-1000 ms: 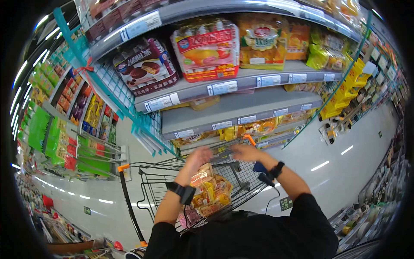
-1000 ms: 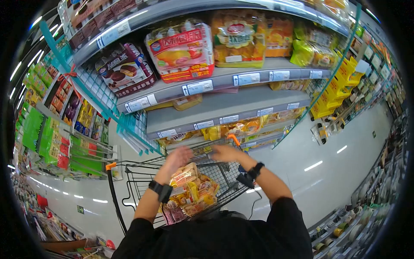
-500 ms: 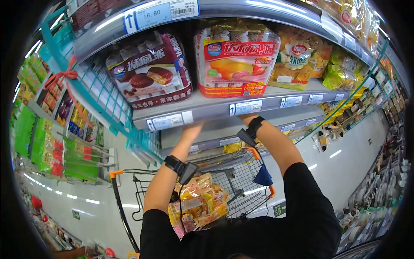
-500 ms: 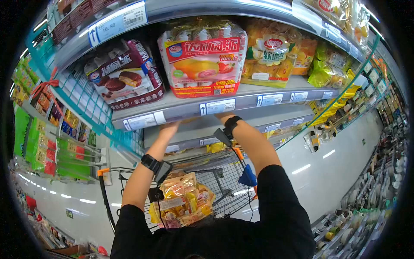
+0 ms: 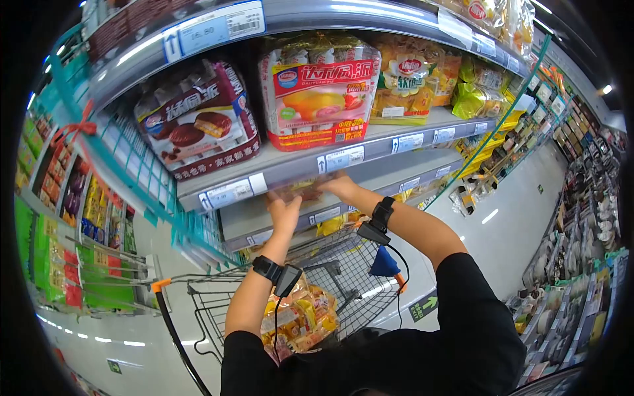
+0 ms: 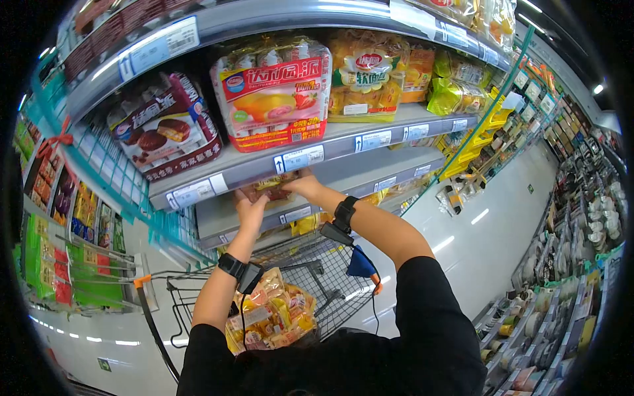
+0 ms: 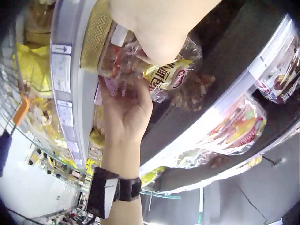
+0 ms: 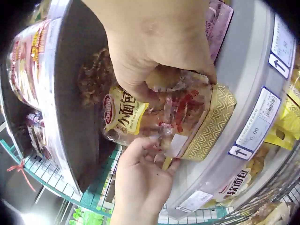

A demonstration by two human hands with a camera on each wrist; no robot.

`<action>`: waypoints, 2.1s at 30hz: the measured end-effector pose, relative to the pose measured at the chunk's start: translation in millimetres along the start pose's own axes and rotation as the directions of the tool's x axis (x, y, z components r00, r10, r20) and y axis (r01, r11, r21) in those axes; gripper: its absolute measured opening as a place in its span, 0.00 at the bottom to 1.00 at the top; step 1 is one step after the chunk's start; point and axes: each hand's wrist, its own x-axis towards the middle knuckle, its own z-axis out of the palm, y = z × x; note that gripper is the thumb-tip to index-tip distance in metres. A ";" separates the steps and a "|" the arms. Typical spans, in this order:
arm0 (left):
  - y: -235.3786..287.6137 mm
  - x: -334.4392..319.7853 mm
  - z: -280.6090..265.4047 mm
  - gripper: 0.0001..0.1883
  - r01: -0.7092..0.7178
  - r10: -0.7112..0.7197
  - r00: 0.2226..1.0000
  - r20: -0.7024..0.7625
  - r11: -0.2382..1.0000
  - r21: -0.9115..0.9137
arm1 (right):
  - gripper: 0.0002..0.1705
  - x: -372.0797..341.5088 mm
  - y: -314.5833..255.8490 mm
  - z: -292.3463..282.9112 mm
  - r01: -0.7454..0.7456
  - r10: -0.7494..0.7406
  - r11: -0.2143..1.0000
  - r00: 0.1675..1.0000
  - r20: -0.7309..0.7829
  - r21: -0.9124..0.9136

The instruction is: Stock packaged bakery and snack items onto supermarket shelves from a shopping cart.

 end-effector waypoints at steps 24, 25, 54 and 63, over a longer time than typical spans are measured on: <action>175.4 -303.4 -171.7 0.49 -0.729 0.554 0.680 0.481 0.579 0.364 | 0.26 -378.9 2.1 67.0 0.284 -0.264 0.904 0.959 -0.103 0.320; 172.1 -316.4 -183.3 0.49 -0.731 0.520 0.664 0.537 0.603 0.320 | 0.26 -378.5 34.5 71.0 0.242 -0.209 0.859 0.970 -0.122 0.451; 57.5 -415.2 -389.7 0.54 -0.046 -0.252 0.668 0.700 0.925 0.377 | 0.27 -448.0 110.7 296.2 -0.652 0.550 0.411 0.735 0.397 0.637; 43.0 -402.5 -385.7 0.56 -0.131 -0.291 0.515 0.806 0.903 0.410 | 0.20 -454.9 86.0 309.9 -0.545 0.687 0.399 0.710 0.153 0.737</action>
